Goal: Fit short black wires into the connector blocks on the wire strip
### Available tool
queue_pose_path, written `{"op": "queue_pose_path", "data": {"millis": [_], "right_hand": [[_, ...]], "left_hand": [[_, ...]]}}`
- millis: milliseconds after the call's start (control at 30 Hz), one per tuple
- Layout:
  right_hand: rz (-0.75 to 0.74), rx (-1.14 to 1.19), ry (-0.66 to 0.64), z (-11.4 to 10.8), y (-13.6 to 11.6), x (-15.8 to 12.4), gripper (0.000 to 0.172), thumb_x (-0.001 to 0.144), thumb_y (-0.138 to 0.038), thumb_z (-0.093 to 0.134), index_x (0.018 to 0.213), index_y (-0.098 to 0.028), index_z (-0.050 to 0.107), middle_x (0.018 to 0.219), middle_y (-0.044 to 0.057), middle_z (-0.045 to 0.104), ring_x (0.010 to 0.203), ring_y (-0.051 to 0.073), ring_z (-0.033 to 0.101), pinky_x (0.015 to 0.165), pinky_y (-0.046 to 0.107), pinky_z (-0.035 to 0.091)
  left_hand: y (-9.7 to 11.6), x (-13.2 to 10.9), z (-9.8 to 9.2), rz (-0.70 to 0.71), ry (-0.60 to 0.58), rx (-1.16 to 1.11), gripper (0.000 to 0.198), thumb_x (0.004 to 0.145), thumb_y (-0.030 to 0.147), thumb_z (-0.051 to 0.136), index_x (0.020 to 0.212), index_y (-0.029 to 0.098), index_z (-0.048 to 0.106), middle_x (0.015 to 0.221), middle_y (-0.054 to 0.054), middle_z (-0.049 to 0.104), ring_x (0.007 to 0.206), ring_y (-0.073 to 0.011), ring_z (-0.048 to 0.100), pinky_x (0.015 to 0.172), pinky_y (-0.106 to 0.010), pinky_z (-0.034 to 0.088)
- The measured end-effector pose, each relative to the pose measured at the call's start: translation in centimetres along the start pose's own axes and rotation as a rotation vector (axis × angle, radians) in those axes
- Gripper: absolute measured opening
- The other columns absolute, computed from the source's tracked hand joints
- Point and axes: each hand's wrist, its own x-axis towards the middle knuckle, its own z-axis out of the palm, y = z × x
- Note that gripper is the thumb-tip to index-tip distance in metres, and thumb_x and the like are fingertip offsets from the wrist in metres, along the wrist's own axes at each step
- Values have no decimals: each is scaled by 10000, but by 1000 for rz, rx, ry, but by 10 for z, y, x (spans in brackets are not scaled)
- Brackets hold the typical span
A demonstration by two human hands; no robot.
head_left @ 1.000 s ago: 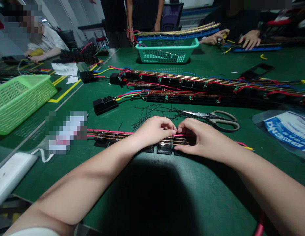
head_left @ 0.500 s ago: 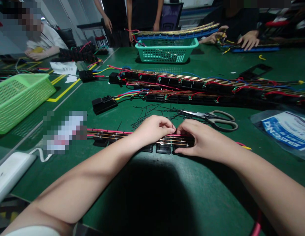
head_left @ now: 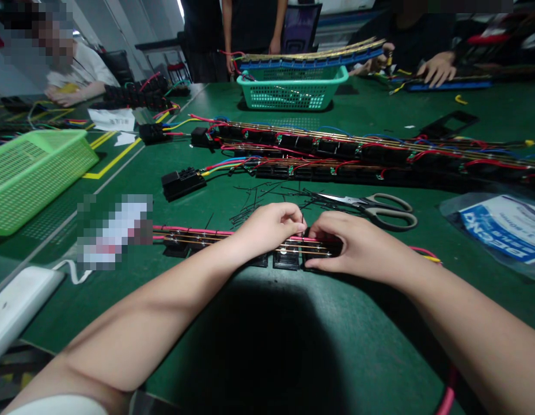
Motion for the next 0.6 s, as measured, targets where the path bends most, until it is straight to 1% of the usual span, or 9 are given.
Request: {"op": "queue_pose_path", "data": {"millis": [133,300,433,533,600], "right_hand": [[-7,19,-1,0,1,1,281,721,-372,775,817,-178,597,773,37,595,698,182,548,610,294,418],[-8,46,-1,1,1,0,273,724,-369,770,823,-181,599,775,37,604,696,183,551,615,297,418],[4,64,3,2,2,0,275,719,-366,774,827,-180,602,775,37,605,695,182,552,616,296,415],[6,74,4,2,2,0,279,713,-359,780,827,-176,603,771,33,601,697,180,553,619,292,415],[-2,75,6,2,3,0,282,713,-363,780,822,-175,601,772,33,600,704,180,557,625,290,416]], "left_hand": [[-2,0,1,11,-19,-35,95,806,231,605,742,168,575,682,39,639,633,-91,556,613,-214,400],[-2,-1,0,35,-19,26,90,842,242,558,773,185,553,717,34,671,677,-106,599,630,-215,420],[-1,-1,0,46,-7,46,91,844,241,554,774,183,566,710,35,670,676,-101,597,625,-207,415],[-1,0,1,12,0,36,107,821,276,602,794,174,619,668,32,652,627,-95,578,591,-204,401],[-1,1,2,-32,-8,-3,106,795,268,634,816,164,641,642,30,637,601,-93,570,575,-202,400]]}}
